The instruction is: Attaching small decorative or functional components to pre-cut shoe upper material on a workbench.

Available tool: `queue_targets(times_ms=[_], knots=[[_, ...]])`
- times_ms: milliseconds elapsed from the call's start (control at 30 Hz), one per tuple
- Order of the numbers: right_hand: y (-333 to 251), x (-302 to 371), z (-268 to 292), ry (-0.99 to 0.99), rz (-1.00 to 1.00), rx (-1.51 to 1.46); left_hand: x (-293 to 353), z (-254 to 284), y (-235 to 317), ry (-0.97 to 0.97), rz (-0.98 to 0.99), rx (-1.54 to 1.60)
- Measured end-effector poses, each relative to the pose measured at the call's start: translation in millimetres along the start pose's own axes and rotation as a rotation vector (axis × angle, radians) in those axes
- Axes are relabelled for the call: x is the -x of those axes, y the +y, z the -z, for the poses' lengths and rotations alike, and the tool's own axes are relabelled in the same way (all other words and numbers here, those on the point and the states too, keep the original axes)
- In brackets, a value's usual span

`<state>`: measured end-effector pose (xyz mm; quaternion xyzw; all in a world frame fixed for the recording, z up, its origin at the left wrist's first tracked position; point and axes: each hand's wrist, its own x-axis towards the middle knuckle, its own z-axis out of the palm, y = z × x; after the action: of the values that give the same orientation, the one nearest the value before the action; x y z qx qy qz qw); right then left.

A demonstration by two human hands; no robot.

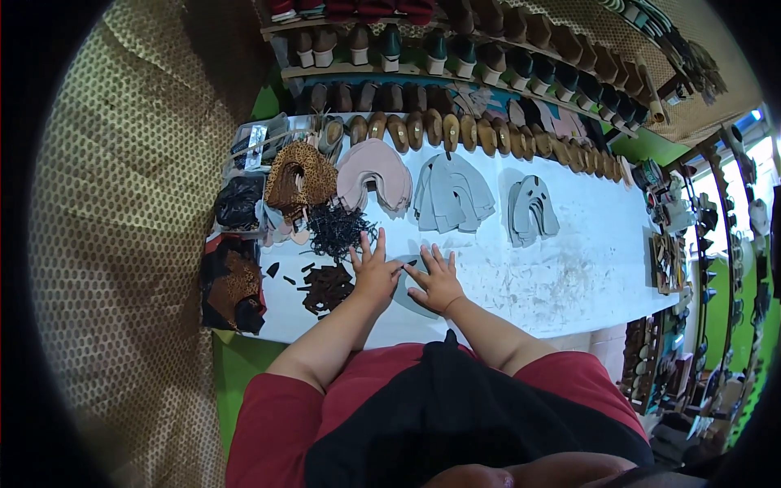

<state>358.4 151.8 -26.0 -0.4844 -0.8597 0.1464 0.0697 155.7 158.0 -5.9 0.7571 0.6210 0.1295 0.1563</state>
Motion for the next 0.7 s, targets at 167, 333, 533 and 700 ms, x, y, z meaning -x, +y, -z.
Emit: queue_targets(times_ms=[167, 333, 533, 700], knots=[[3, 2, -2, 0.036, 0.007, -0.034, -1, -15, -8, 0.082, -0.048, 0.027], [1, 0, 0, 0.019, 0.001, -0.024, -1, -16, -12, 0.072, -0.068, 0.023], [1, -1, -5, 0.020, -0.016, 0.006, 2, -4, -9, 0.143, 0.077, -0.027], [-1, 0, 0, 0.008, -0.016, 0.019, 9, 4, -6, -0.004, 0.194, -0.045]])
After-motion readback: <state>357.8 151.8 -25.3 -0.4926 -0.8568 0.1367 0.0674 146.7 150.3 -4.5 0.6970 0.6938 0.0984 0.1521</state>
